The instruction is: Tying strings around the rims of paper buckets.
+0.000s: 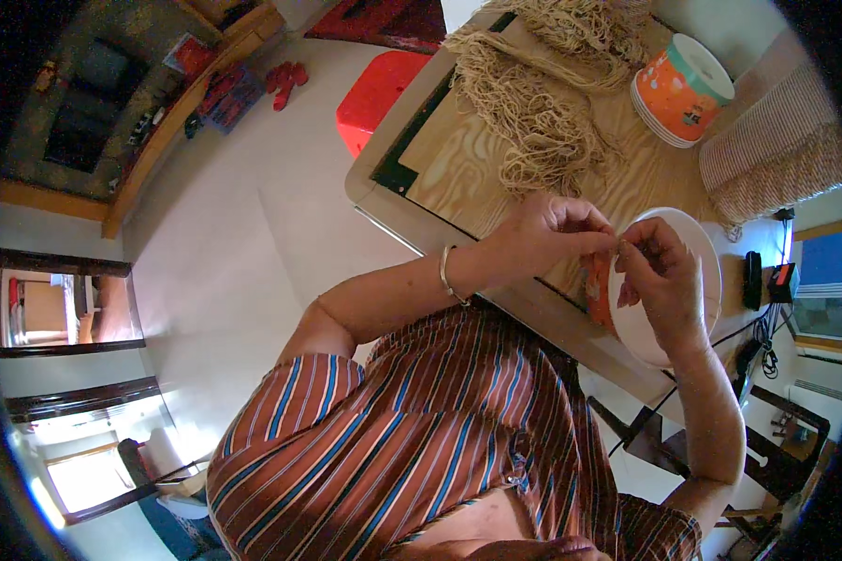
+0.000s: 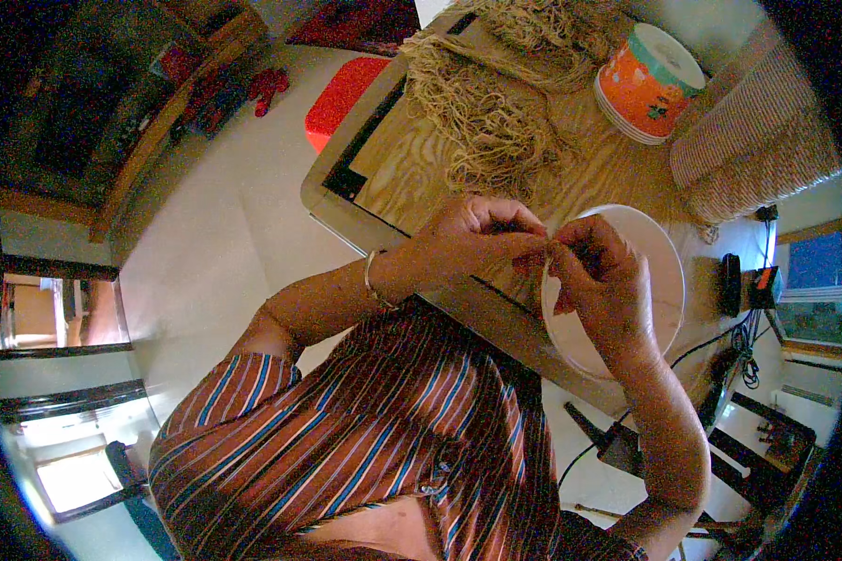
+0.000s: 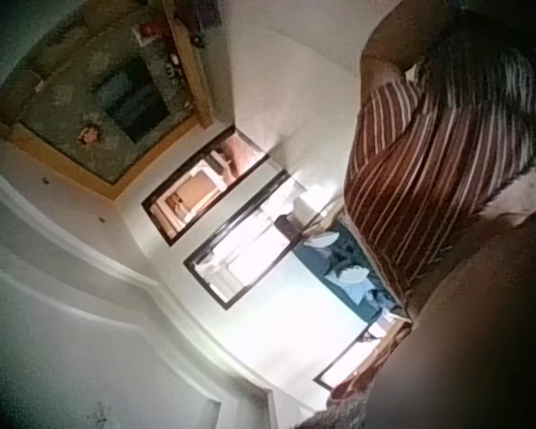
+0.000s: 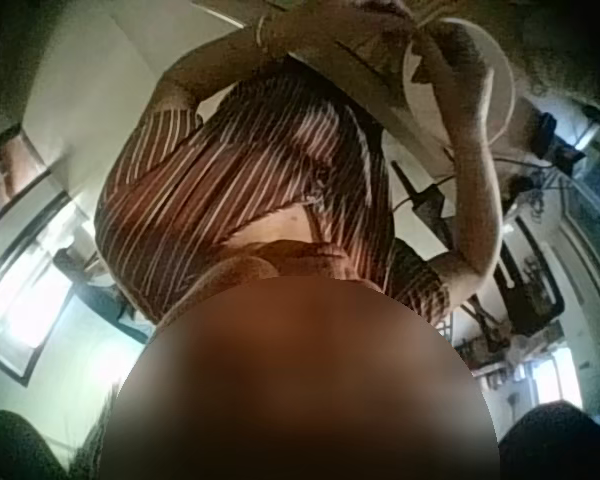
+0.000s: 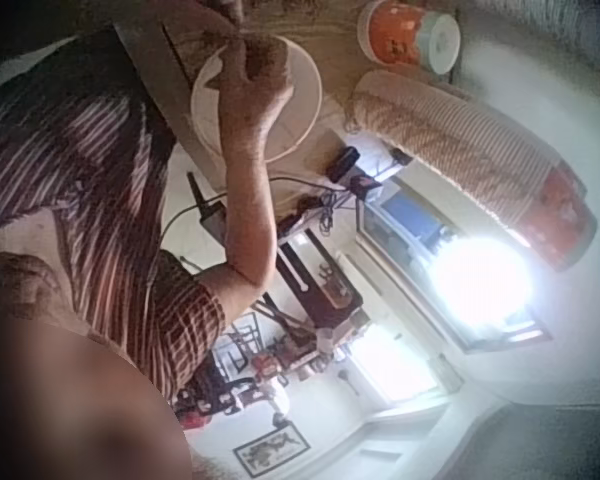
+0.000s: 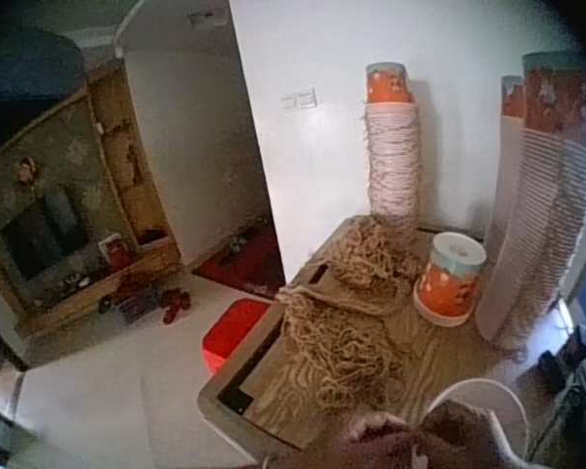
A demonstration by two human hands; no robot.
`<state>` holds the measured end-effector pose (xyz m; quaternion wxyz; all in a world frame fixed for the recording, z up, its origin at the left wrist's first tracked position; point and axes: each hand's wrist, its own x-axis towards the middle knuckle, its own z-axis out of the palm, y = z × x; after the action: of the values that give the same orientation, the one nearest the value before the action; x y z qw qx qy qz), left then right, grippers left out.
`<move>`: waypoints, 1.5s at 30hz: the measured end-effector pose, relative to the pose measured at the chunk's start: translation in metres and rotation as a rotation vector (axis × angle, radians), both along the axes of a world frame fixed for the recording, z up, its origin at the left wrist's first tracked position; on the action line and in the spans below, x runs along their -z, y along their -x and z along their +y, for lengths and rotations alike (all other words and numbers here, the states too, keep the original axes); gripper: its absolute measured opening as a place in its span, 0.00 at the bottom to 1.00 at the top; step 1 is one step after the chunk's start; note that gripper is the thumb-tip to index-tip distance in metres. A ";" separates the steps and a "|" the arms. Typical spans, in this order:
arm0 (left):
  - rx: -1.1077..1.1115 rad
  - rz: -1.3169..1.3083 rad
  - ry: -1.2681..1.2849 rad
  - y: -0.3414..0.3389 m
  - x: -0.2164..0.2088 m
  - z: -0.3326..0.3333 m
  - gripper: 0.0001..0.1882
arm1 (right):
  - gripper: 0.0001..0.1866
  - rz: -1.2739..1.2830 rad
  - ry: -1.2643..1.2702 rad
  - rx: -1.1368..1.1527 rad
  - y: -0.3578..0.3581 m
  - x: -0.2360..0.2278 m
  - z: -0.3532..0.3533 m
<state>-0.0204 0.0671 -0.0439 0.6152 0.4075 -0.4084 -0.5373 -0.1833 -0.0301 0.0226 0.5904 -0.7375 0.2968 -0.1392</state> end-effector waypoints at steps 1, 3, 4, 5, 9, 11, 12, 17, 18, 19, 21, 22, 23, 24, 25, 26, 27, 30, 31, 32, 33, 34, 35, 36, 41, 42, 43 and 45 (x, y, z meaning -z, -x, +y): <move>0.002 0.000 0.001 0.002 0.000 0.002 0.13 | 0.05 0.000 0.001 0.002 0.000 0.001 0.000; -0.083 -0.081 0.022 0.006 -0.002 0.006 0.12 | 0.05 0.004 -0.022 0.030 0.001 0.002 0.000; -0.085 -0.081 0.022 0.008 -0.002 0.007 0.12 | 0.05 0.003 -0.022 0.029 0.000 0.003 0.000; -0.143 -0.191 0.051 0.010 -0.002 0.008 0.12 | 0.05 0.001 -0.034 0.039 0.000 0.003 0.001; -0.182 -0.414 0.048 0.010 -0.009 0.010 0.10 | 0.05 0.020 -0.026 0.074 0.000 0.001 0.003; -0.206 -0.432 0.059 0.012 -0.011 0.010 0.09 | 0.05 0.029 -0.001 0.069 0.000 0.000 0.003; -0.227 -0.450 0.069 0.013 -0.012 0.010 0.09 | 0.04 0.038 0.025 0.065 0.001 0.000 0.003; -0.270 -0.532 0.118 0.012 -0.012 0.007 0.08 | 0.04 0.028 -0.008 0.088 0.000 -0.001 0.005; -0.265 -0.531 0.108 0.012 -0.012 0.006 0.08 | 0.04 0.026 -0.013 0.096 0.001 -0.002 0.005; -0.264 -0.532 0.106 0.012 -0.013 0.007 0.08 | 0.04 0.026 -0.014 0.096 0.001 -0.003 0.004; -0.230 -0.470 0.066 0.012 -0.015 0.007 0.07 | 0.05 0.063 -0.124 0.054 0.003 -0.007 -0.001; -0.229 -0.471 0.065 0.011 -0.013 0.006 0.07 | 0.05 0.062 -0.125 0.053 0.003 -0.008 -0.003; -0.186 -0.366 0.046 0.010 -0.010 0.004 0.07 | 0.06 0.060 -0.190 0.048 0.004 -0.008 -0.006; -0.143 -0.262 0.027 0.008 -0.008 0.002 0.08 | 0.06 0.057 -0.255 0.043 0.005 -0.009 -0.008; -0.141 -0.263 0.026 0.007 -0.006 0.001 0.08 | 0.06 0.056 -0.257 0.044 0.006 -0.009 -0.009; -0.090 -0.177 0.019 0.005 -0.005 -0.001 0.07 | 0.07 0.059 -0.290 0.030 0.006 -0.008 -0.011; -0.039 -0.091 0.012 0.004 -0.004 -0.002 0.07 | 0.07 0.062 -0.323 0.015 0.007 -0.008 -0.012; 0.040 -0.055 0.006 0.003 -0.004 -0.005 0.05 | 0.07 0.034 -0.357 0.009 0.012 -0.004 -0.014; 0.043 -0.057 0.005 0.003 -0.003 -0.007 0.05 | 0.07 0.031 -0.357 0.012 0.012 -0.004 -0.014; 0.044 -0.056 0.029 0.002 0.000 -0.008 0.05 | 0.07 0.025 -0.324 0.014 0.011 -0.003 -0.013; 0.045 -0.055 0.054 0.001 0.001 -0.009 0.05 | 0.07 0.020 -0.290 0.017 0.010 -0.003 -0.012; 0.048 -0.056 0.053 0.001 0.002 -0.010 0.05 | 0.07 0.017 -0.290 0.020 0.010 -0.002 -0.012; 0.053 -0.062 0.049 0.000 0.002 -0.010 0.05 | 0.05 0.009 -0.270 0.021 0.010 -0.001 -0.011; 0.058 -0.068 0.044 -0.001 0.002 -0.011 0.05 | 0.05 0.001 -0.250 0.022 0.009 0.000 -0.010; 0.073 -0.025 0.004 0.000 0.003 -0.012 0.06 | 0.04 -0.037 -0.144 0.055 0.006 -0.002 -0.002; 0.050 -0.029 -0.005 0.000 0.003 -0.012 0.06 | 0.05 -0.054 -0.089 0.025 0.007 -0.001 -0.002; 0.048 -0.028 -0.003 0.000 0.002 -0.011 0.06 | 0.05 -0.053 -0.087 0.022 0.007 -0.001 -0.002; 0.112 0.050 -0.043 -0.001 -0.002 -0.010 0.07 | 0.04 -0.025 0.011 0.032 0.009 -0.001 -0.001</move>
<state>-0.0192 0.0568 -0.0423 0.5852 0.3836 -0.4032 -0.5897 -0.1923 -0.0307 0.0234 0.5879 -0.7340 0.3004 -0.1592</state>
